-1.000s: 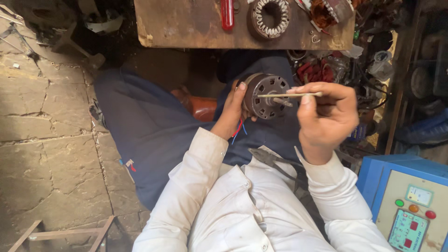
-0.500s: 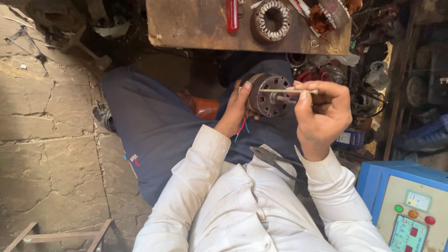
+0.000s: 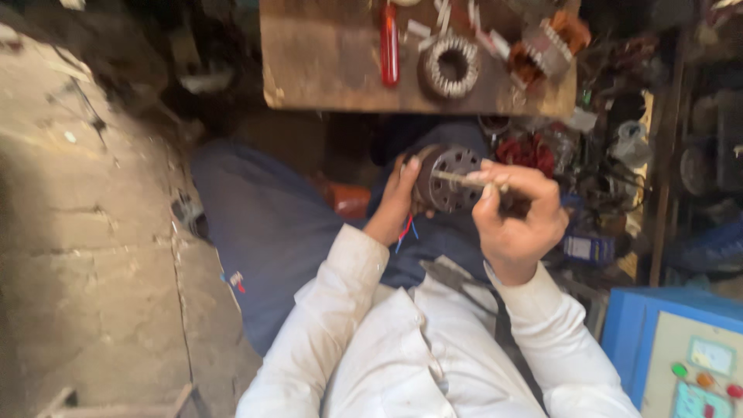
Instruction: The person sits on the floor and works on a small electric motor. They rotate the motor, use a wooden stick to probe the shaft area, and use pliers to adjust the red and blue wires attached to the motor.
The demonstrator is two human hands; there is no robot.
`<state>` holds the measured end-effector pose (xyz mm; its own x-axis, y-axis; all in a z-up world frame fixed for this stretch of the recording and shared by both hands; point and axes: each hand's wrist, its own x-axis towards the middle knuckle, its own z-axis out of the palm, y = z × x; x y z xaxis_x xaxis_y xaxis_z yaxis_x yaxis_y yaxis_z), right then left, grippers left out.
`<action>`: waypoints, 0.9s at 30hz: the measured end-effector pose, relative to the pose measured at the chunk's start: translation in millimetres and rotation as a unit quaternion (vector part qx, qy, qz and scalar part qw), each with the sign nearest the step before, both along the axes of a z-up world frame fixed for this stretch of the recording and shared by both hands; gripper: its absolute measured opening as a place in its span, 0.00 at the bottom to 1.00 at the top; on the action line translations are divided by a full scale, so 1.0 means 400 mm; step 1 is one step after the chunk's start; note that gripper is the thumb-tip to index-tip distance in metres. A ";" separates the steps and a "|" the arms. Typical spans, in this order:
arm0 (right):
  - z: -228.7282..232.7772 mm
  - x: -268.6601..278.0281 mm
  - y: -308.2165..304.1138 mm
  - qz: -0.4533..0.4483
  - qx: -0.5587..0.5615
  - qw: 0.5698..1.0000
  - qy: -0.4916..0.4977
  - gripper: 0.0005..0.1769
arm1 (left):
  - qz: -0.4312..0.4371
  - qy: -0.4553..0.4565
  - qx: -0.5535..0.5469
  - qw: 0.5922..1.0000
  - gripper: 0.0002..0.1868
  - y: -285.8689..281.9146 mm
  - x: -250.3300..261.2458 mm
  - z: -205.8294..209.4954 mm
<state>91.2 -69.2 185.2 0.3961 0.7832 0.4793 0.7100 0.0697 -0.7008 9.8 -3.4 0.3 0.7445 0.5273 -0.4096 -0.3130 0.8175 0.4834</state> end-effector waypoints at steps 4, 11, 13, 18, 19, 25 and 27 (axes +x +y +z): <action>0.024 -0.009 0.024 -0.018 0.005 1.000 -0.022 0.12 | 0.014 -0.001 -0.006 1.000 0.31 0.010 -0.001 0.003; 0.038 -0.026 0.033 0.048 0.037 0.996 -0.061 0.12 | 0.099 -0.007 0.091 0.991 0.31 0.040 -0.012 -0.001; 0.018 -0.039 0.019 0.046 0.047 0.997 0.026 0.11 | 0.138 -0.046 0.101 0.984 0.30 0.046 -0.025 0.001; -0.009 -0.039 0.033 0.062 0.126 0.962 0.233 0.06 | 0.207 -0.080 0.048 0.974 0.27 0.107 -0.066 0.023; -0.007 -0.040 0.044 0.067 0.127 0.962 0.232 0.07 | 0.222 -0.080 0.028 0.971 0.26 0.123 -0.073 0.028; -0.064 -0.066 0.195 0.107 0.160 0.935 0.299 0.08 | 0.281 0.007 0.020 0.960 0.28 0.268 -0.145 0.013; -0.090 -0.076 0.241 0.113 0.157 0.919 0.343 0.08 | 0.284 0.014 0.053 0.957 0.28 0.309 -0.174 0.006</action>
<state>60.6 27.0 149.2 0.5330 0.7482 0.3950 0.0514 0.4374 -0.8978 -59.7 120.0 2.6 0.3151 0.8832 -0.3474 -0.6783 0.4656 0.5684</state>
